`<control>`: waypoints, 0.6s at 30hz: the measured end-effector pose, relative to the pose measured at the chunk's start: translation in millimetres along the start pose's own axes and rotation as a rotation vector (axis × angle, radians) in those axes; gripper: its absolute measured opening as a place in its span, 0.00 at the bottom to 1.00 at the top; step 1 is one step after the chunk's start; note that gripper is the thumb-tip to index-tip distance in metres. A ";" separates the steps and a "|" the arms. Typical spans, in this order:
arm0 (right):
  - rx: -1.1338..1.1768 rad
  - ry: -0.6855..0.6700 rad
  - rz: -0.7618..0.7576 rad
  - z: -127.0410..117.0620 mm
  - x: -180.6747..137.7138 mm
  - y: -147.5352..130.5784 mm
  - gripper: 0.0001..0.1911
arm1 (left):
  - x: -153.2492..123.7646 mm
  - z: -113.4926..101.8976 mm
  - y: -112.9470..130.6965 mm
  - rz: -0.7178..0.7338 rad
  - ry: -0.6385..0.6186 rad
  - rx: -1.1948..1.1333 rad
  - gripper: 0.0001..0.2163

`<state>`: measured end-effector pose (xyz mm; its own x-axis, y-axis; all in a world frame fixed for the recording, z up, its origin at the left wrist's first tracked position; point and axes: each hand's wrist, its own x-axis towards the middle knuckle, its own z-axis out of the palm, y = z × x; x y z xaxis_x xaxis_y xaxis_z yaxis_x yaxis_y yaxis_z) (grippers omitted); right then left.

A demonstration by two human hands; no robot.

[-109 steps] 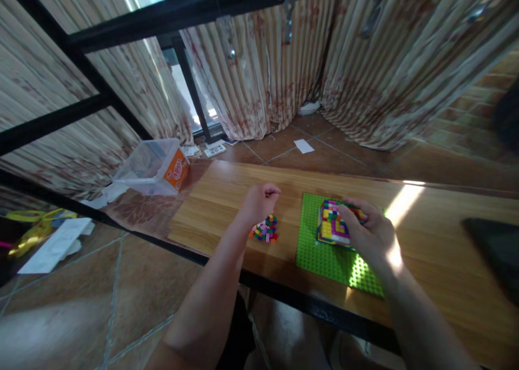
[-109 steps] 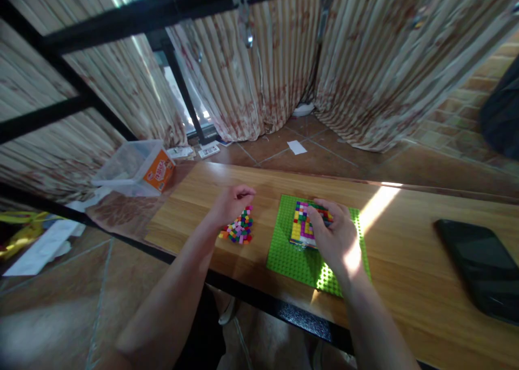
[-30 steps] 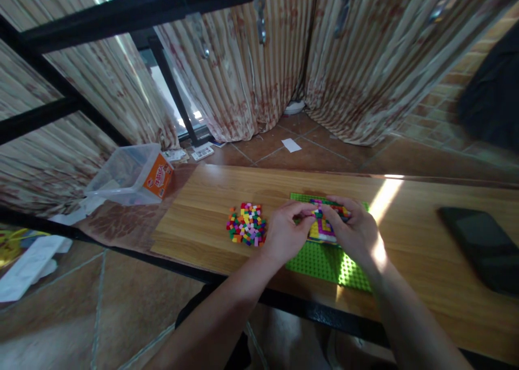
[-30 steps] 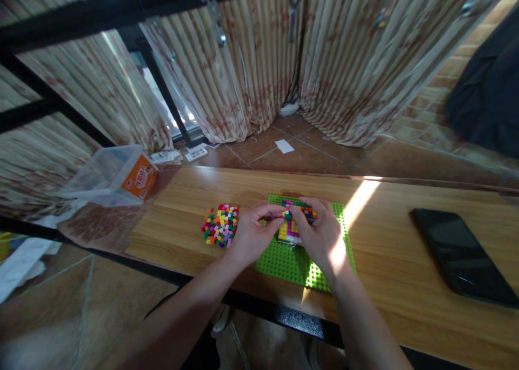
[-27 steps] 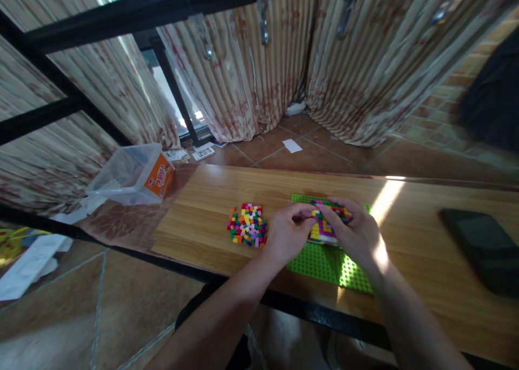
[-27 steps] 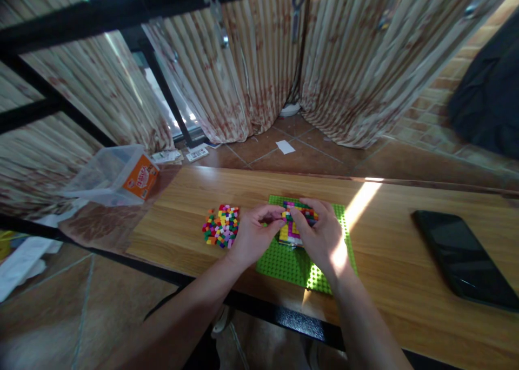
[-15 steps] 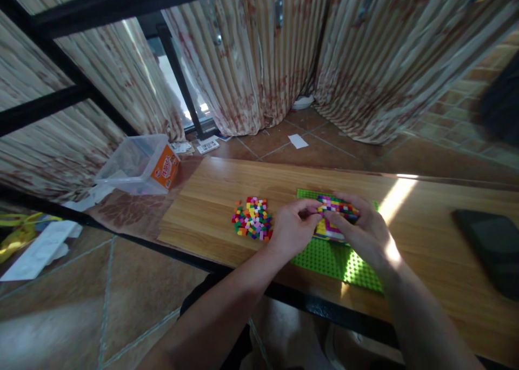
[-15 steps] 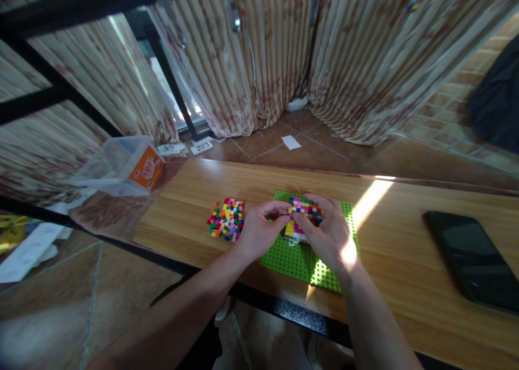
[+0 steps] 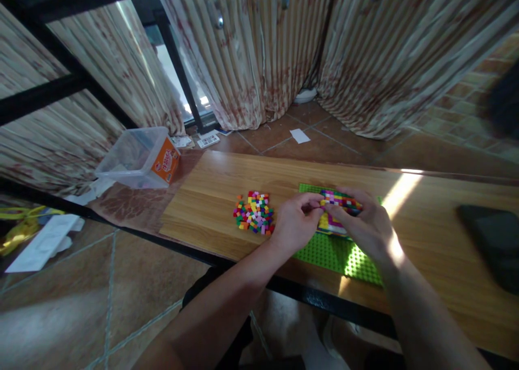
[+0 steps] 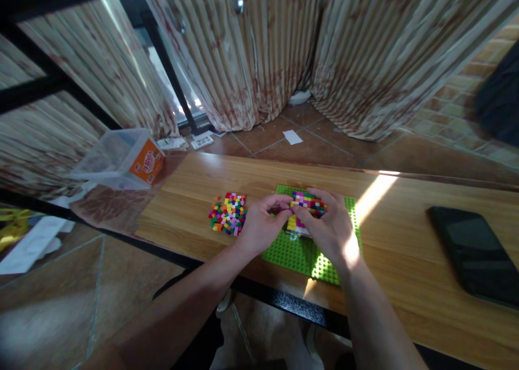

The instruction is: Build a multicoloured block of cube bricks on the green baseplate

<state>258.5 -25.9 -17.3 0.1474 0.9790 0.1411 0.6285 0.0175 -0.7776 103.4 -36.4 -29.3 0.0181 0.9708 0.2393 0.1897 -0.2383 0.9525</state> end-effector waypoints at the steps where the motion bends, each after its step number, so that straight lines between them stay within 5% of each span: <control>1: -0.006 0.003 0.001 -0.1 -0.1 -0.3 0.30 | 0.1 0.1 -0.2 -0.001 0.001 -0.003 0.10; 18: 0.038 0.027 -0.033 4.8 2.0 12.6 0.28 | -0.3 2.4 -0.9 -0.095 -0.017 -0.058 0.10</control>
<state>263.0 -22.8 -29.7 0.1479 0.9718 0.1835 0.6038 0.0582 -0.7950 105.5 -36.4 -30.7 0.0193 0.9894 0.1442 0.1344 -0.1455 0.9802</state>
